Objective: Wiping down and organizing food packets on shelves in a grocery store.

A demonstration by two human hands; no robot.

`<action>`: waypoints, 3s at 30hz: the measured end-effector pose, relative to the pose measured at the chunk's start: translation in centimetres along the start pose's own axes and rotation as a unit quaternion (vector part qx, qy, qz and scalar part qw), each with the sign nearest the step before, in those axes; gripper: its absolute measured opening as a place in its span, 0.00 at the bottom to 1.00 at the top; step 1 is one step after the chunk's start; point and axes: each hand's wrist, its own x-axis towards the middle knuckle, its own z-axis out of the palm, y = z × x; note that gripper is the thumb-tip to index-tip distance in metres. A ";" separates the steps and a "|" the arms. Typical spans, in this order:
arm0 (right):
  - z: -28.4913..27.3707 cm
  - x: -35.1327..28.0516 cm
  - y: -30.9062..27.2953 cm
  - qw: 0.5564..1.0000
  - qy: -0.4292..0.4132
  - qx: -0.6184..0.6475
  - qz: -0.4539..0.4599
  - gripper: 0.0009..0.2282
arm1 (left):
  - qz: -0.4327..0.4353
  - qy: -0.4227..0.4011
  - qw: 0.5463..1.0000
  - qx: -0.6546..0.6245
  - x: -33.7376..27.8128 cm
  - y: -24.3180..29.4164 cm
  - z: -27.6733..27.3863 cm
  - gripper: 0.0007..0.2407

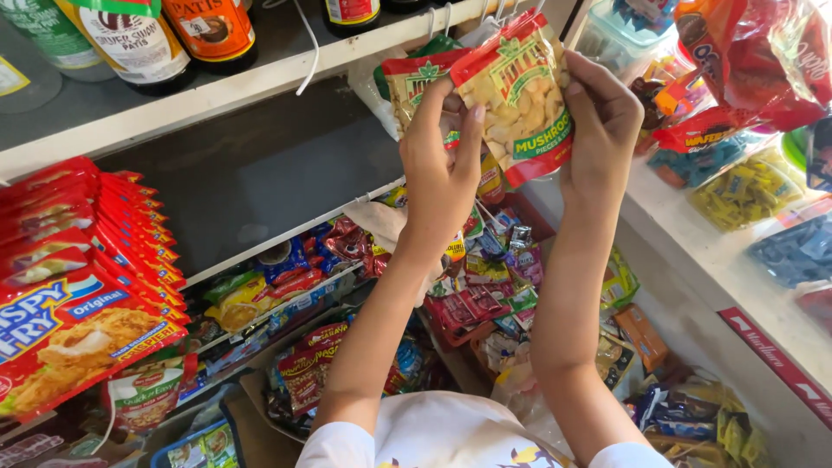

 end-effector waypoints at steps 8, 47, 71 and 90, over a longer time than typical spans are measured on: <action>0.2 0.5 -0.9 0.999 0.010 -0.026 -0.033 0.11 | -0.035 0.010 0.999 -0.017 0.8 1.3 0.4 0.10; 2.1 4.9 0.0 0.985 -0.023 -0.157 -0.072 0.07 | -0.025 0.056 0.997 -0.054 0.6 -2.3 0.7 0.12; 15.8 -11.6 6.3 0.943 -0.286 -0.138 0.098 0.19 | -0.274 0.116 0.946 0.130 -11.9 -5.9 -18.4 0.11; 21.9 -15.2 32.8 0.923 -0.194 -0.333 0.009 0.12 | -0.102 0.229 0.916 0.312 -13.6 -22.3 -27.5 0.05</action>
